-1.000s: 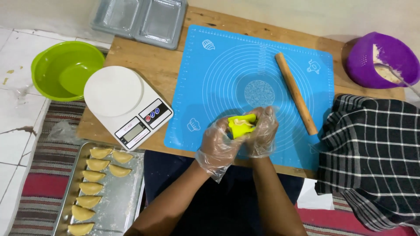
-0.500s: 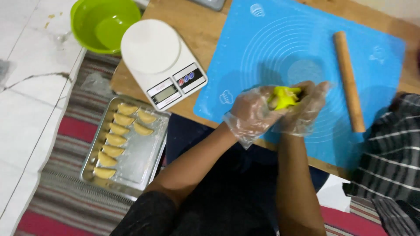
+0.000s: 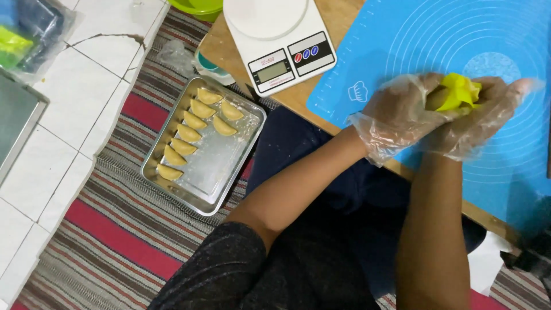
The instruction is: Rolling out small dough balls with a rolling pin and using a mold to fill and shape pastries.
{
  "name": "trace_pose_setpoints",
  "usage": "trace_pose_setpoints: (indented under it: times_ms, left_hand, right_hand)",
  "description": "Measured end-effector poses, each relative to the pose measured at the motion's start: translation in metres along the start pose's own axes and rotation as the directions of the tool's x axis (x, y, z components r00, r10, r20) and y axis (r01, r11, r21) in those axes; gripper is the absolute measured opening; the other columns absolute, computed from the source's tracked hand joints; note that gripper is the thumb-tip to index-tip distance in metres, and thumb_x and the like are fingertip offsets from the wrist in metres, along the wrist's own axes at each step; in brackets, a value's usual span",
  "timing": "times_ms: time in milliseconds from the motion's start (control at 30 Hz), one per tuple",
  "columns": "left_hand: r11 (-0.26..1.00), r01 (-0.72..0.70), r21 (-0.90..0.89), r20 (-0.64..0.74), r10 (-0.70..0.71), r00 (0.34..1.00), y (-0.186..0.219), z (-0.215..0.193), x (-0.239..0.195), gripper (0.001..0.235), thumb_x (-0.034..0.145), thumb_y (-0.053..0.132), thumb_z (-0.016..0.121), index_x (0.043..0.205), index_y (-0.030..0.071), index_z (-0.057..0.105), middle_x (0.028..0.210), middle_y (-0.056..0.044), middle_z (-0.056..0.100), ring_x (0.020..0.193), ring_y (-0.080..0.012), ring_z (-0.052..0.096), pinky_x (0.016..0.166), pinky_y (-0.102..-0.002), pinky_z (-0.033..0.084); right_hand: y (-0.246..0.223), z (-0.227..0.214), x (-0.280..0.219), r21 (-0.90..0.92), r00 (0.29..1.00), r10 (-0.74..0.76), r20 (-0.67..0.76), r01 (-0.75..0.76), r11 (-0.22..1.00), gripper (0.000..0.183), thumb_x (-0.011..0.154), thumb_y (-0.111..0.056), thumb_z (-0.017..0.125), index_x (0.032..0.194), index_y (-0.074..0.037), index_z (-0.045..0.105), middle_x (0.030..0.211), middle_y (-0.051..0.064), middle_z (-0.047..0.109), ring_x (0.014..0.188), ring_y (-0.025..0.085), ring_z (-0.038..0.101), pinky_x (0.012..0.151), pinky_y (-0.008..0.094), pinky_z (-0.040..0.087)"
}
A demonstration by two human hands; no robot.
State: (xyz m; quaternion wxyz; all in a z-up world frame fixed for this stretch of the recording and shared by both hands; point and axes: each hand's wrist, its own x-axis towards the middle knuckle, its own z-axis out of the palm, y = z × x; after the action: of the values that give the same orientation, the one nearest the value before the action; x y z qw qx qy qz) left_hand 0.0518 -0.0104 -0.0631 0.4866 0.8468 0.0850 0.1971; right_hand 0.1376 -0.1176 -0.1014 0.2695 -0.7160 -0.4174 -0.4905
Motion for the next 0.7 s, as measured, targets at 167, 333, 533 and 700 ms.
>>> trace_pose_setpoints:
  times_ms: [167,333,533,700]
  left_hand:
    - [0.994,-0.095,-0.058,0.003,0.096,0.995,-0.011,0.009,-0.002,0.062,0.079,0.064,0.060,0.118,0.015,0.060,0.103,-0.003,0.074,0.092,-0.0199,0.073,0.079,-0.031,0.063]
    - [0.981,-0.194,-0.025,0.023,0.195,0.981,-0.033,0.024,-0.001,0.061,0.087,0.062,0.061,0.128,0.019,0.050,0.109,-0.003,0.071,0.095,-0.0178,0.073,0.084,-0.029,0.065]
    - [0.997,-0.011,-0.072,0.028,0.013,1.000,0.011,-0.007,0.000,0.066,0.079,0.062,0.059,0.123,0.014,0.063,0.110,-0.005,0.076,0.096,-0.0215,0.076,0.082,-0.032,0.064]
    - [0.996,-0.028,-0.082,0.142,0.040,0.989,-0.003,0.010,-0.005,0.060,0.089,0.050,0.060,0.133,0.010,0.058,0.112,-0.010,0.074,0.096,-0.0239,0.073,0.078,-0.032,0.065]
  right_hand:
    - [-0.052,0.036,0.035,0.001,0.727,0.153,-0.669,-0.206,0.979,0.057,0.085,-0.003,0.066,0.140,-0.010,0.053,0.141,0.002,0.063,0.059,0.028,0.067,0.056,0.039,0.056]
    - [0.001,0.014,-0.016,0.057,0.964,0.085,-0.251,-0.073,0.996,0.069,0.099,-0.014,0.071,0.154,-0.007,0.030,0.128,0.014,0.046,0.079,0.030,0.061,0.072,0.042,0.058]
    - [0.008,0.008,-0.015,0.150,0.983,0.056,-0.177,-0.029,0.988,0.085,0.105,-0.011,0.083,0.160,-0.011,0.018,0.169,0.004,0.019,0.084,0.040,0.067,0.074,0.049,0.057]
    - [-0.008,-0.014,0.009,0.063,0.931,0.364,-0.007,-0.363,0.930,0.044,0.114,-0.032,0.038,0.088,0.000,0.052,0.080,0.016,0.047,0.074,0.031,0.043,0.086,0.049,0.043]
